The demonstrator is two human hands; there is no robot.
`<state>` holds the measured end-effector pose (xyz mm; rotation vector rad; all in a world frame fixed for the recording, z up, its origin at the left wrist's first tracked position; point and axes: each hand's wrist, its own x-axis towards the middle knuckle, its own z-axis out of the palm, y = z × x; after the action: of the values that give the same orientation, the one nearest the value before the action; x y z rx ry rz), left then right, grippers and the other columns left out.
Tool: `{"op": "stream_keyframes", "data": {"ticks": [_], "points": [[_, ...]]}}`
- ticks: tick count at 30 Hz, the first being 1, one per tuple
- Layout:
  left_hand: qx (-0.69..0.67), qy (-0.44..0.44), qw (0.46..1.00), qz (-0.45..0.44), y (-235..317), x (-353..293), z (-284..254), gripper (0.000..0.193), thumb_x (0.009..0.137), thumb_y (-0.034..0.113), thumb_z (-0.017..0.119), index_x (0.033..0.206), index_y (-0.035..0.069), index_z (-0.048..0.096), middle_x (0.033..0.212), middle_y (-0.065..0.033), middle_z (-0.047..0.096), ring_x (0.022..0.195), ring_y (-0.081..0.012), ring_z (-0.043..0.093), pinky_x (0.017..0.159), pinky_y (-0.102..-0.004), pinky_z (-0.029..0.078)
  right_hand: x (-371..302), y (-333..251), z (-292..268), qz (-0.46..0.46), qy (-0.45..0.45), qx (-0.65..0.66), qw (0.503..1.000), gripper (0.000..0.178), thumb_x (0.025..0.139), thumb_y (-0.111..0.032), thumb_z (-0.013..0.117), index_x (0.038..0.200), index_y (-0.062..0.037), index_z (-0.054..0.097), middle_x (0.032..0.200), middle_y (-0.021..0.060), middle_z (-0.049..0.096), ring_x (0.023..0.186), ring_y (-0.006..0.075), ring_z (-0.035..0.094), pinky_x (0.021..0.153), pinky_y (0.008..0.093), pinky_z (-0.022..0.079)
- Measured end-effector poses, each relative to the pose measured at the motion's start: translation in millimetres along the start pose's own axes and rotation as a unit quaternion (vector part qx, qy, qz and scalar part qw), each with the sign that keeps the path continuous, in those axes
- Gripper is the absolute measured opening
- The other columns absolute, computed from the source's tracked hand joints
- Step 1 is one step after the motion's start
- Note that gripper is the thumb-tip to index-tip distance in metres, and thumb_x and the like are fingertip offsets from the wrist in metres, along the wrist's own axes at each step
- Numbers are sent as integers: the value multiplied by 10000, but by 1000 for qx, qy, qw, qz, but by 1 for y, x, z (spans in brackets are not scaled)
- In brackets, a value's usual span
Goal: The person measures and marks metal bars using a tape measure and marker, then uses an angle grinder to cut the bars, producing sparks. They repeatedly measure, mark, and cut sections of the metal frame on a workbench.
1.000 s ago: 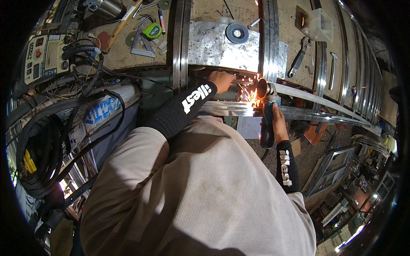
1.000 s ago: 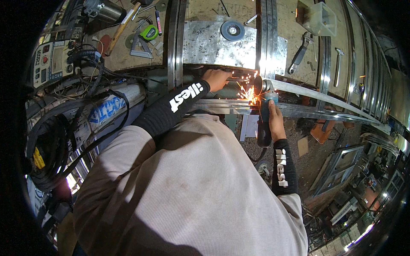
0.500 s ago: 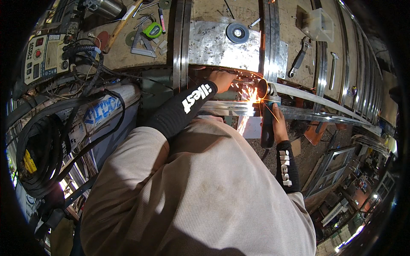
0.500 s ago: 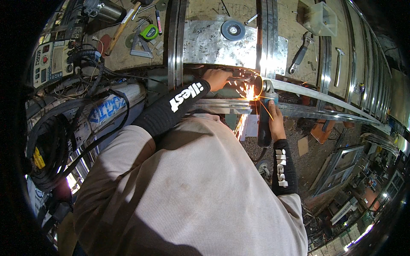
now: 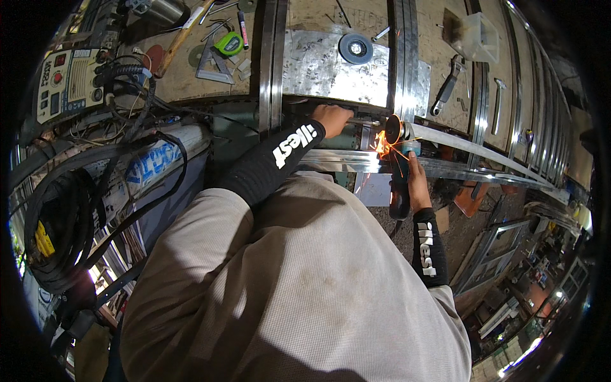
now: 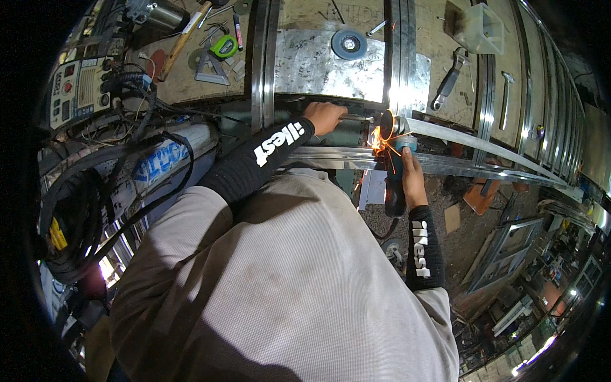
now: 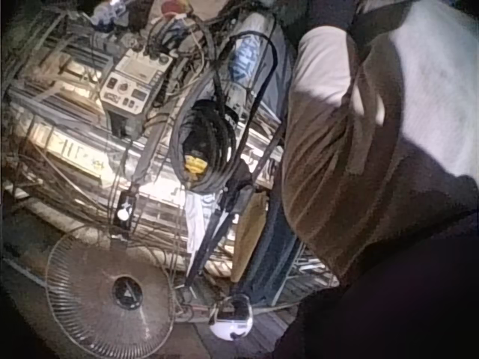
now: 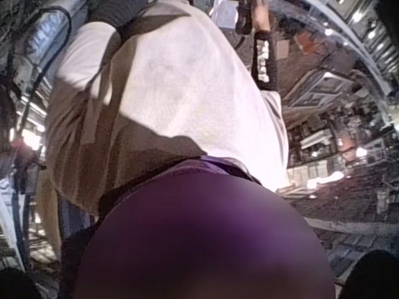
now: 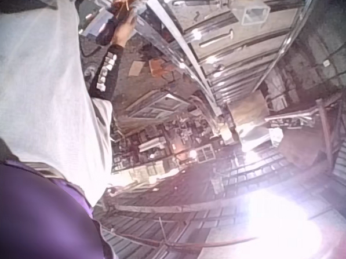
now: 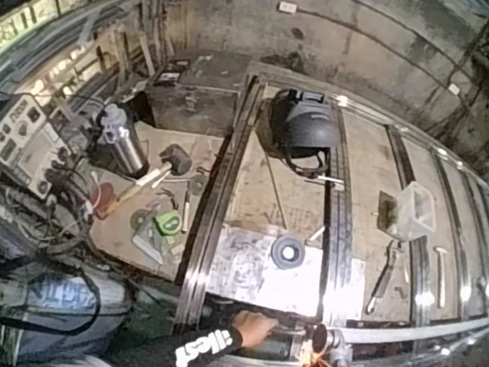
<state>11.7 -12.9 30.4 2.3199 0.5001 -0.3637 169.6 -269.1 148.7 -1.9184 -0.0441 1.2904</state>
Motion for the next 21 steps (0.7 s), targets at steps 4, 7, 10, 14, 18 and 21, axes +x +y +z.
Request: {"op": "stream_keyframes", "data": {"ticks": [4,7,10,14,18,21], "points": [[4,0,1000,2,1,0,-1,273,970,226,659,1231,148,679,1084,-164,745,1063,-357,708,888,-514,544,2,4,1,-2,21,16,1000,707,1020,-625,534,1370,-12,571,1046,63,681,771,155,683,643,335,603],[8,-13,1000,-10,1,0,-1,273,972,230,655,1231,146,677,1082,-164,746,1062,-357,709,889,-513,545,4,6,2,-5,26,14,1000,688,1024,-619,532,1370,-26,574,1035,62,680,740,159,676,630,334,597],[1,2,1000,1,0,0,1,280,972,234,653,1237,145,673,1084,-164,746,1064,-358,711,892,-514,544,3,6,0,4,24,22,999,684,1020,-619,540,1378,-36,569,1034,64,679,728,167,671,621,334,592],[7,0,1000,4,-1,1,2,288,968,228,657,1243,146,673,1089,-162,747,1066,-357,711,892,-518,543,2,9,-4,19,16,5,1000,697,1014,-621,551,1383,-30,561,1067,69,685,757,173,682,641,341,604],[8,7,1000,4,-1,1,3,291,957,219,667,1239,146,676,1093,-161,747,1068,-360,710,892,-517,544,7,23,-8,-11,27,12,1000,712,1015,-624,547,1385,-16,552,1106,73,688,804,169,693,657,343,615],[5,2,1000,1,-1,1,2,296,947,206,675,1236,144,679,1093,-163,746,1067,-361,710,894,-511,547,18,30,-11,-14,57,-23,998,721,1019,-624,539,1397,-10,538,1111,80,685,816,161,691,641,337,612]]}}
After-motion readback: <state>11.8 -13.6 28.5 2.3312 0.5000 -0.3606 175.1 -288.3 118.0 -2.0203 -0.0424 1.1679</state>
